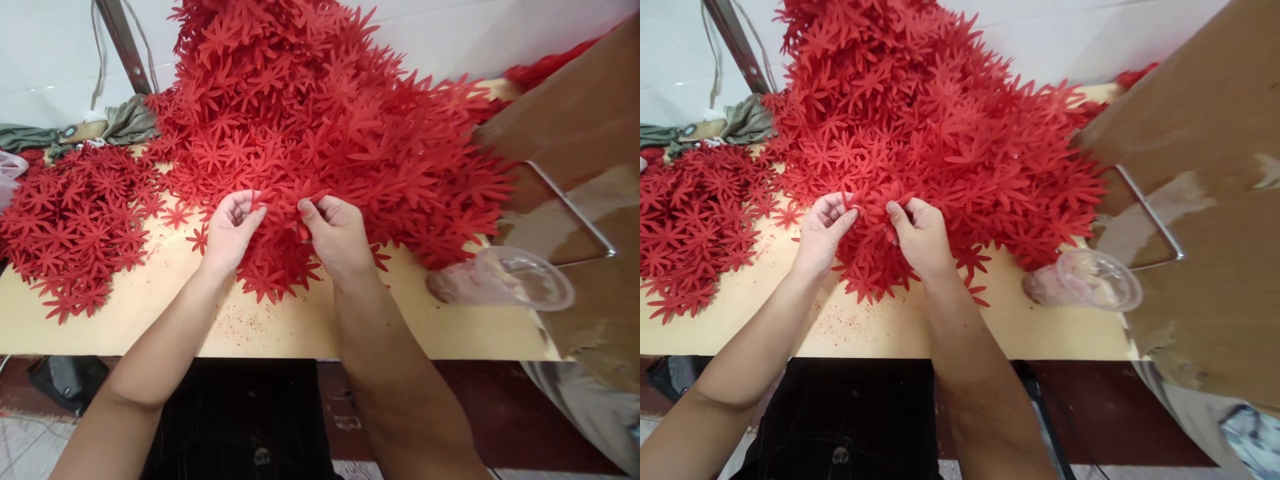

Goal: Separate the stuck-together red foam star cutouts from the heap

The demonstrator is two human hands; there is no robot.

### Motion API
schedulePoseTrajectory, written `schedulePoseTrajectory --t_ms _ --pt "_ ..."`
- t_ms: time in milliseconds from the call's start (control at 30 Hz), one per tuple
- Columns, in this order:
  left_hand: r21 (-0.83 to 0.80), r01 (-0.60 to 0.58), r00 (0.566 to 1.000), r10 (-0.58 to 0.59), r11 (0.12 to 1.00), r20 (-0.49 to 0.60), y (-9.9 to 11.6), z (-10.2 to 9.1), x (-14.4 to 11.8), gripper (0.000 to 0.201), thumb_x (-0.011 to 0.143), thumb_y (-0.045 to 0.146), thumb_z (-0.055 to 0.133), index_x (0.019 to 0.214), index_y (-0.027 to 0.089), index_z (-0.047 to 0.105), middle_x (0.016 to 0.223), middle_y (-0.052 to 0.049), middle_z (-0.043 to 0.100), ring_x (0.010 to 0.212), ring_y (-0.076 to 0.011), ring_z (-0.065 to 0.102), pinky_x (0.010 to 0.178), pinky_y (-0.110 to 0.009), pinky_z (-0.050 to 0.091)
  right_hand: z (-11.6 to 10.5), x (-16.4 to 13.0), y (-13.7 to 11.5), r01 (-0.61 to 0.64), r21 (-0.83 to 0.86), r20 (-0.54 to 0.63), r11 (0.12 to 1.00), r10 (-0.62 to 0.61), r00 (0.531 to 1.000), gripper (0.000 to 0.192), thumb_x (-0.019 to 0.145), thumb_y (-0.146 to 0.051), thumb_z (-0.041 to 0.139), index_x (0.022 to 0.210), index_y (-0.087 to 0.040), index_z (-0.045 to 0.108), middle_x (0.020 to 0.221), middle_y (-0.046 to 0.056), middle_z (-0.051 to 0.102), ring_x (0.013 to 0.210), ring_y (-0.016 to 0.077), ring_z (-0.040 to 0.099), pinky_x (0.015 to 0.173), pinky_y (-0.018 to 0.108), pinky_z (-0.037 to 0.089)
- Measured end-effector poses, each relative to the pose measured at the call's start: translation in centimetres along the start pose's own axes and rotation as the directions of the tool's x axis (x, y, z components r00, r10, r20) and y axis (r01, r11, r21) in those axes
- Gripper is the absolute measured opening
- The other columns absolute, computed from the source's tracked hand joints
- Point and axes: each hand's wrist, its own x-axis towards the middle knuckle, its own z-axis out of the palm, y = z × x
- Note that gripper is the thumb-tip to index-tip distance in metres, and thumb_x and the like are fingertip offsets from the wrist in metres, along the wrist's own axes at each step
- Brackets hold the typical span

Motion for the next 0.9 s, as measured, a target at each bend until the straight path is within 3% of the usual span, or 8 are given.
schedulePoseTrajectory --t_ms 167,267,333,433,533,633,800,900 --pt "0.054 -0.011 0.996 0.006 0.998 0.090 0.0 0.1 -0.6 0.033 0.074 0.030 0.072 0.104 0.022 0.063 0.111 -0.006 0.068 0.111 -0.0190 0.061 0.098 -0.035 0.048 0.2 0.0 -0.2 0.000 0.042 -0.064 0.999 0.003 0.998 0.053 0.072 -0.067 0.060 0.053 -0.020 0.043 0.046 -0.005 0.039 0.044 0.0067 0.038 0.041 0.023 0.033" --pt "0.120 -0.122 0.988 0.109 0.985 0.111 -0.2 -0.2 -0.7 0.036 0.076 0.036 0.069 0.110 0.025 0.064 0.130 -0.005 0.060 0.128 -0.0226 0.051 0.109 -0.039 0.039 0.5 -0.1 -0.4 -0.013 0.048 -0.014 0.999 0.014 1.000 0.052 0.070 -0.068 0.060 0.054 -0.020 0.049 0.049 -0.003 0.045 0.048 0.0085 0.046 0.046 0.023 0.040" --pt "0.148 -0.223 0.969 0.203 0.964 0.138 -0.2 -0.2 -0.8 0.035 0.076 0.039 0.068 0.108 0.025 0.066 0.131 -0.004 0.059 0.131 -0.0227 0.048 0.113 -0.039 0.033 0.6 -0.2 -0.5 -0.026 0.029 0.017 0.999 0.025 1.000 0.053 0.068 -0.068 0.063 0.054 -0.019 0.051 0.050 -0.003 0.047 0.050 0.0084 0.046 0.048 0.023 0.041" --pt "0.127 -0.254 0.956 0.228 0.959 0.186 -0.1 0.1 -0.9 0.030 0.079 0.044 0.064 0.100 0.022 0.068 0.118 -0.005 0.066 0.119 -0.0203 0.056 0.108 -0.036 0.038 0.9 -0.4 -0.7 -0.025 -0.011 0.050 1.000 0.026 0.998 0.054 0.065 -0.070 0.064 0.057 -0.017 0.055 0.052 -0.003 0.047 0.052 0.0077 0.044 0.050 0.023 0.039" --pt "0.105 -0.169 0.975 0.150 0.980 0.166 0.1 0.8 -1.0 0.024 0.080 0.042 0.064 0.083 0.019 0.067 0.091 -0.002 0.069 0.091 -0.0139 0.062 0.089 -0.028 0.048 1.1 -0.5 -0.8 0.031 -0.044 0.099 0.999 -0.026 0.995 0.056 0.067 -0.072 0.060 0.057 -0.017 0.055 0.055 -0.003 0.046 0.055 0.0076 0.043 0.054 0.024 0.038" --pt "0.077 -0.107 0.989 0.099 0.991 0.109 0.2 1.1 -0.9 0.021 0.076 0.037 0.069 0.070 0.018 0.062 0.070 0.003 0.062 0.069 -0.0083 0.056 0.071 -0.022 0.047 1.2 -0.6 -0.7 0.059 -0.022 0.180 0.998 -0.054 0.982 0.056 0.071 -0.073 0.055 0.059 -0.019 0.049 0.058 -0.003 0.045 0.057 0.0078 0.041 0.055 0.024 0.039" --pt "-0.068 -0.019 1.000 0.017 0.998 -0.024 -0.2 0.5 -0.1 0.018 0.076 0.032 0.069 0.072 0.018 0.060 0.068 0.005 0.062 0.064 -0.0060 0.056 0.068 -0.020 0.047 1.1 -0.7 -0.4 0.037 0.010 0.341 0.999 -0.038 0.939 0.034 0.074 -0.050 0.068 0.075 -0.020 0.052 0.065 -0.004 0.049 0.061 0.0086 0.044 0.061 0.025 0.043" --pt "-0.108 0.009 0.996 -0.019 0.994 -0.088 -0.4 0.1 0.4 0.015 0.074 0.026 0.072 0.077 0.018 0.060 0.070 0.005 0.063 0.065 -0.0062 0.058 0.069 -0.020 0.049 0.9 -0.6 0.0 -0.008 0.033 0.326 0.999 -0.003 0.946 0.023 0.072 -0.034 0.071 0.077 -0.019 0.053 0.066 -0.004 0.051 0.059 0.0083 0.046 0.060 0.026 0.044"
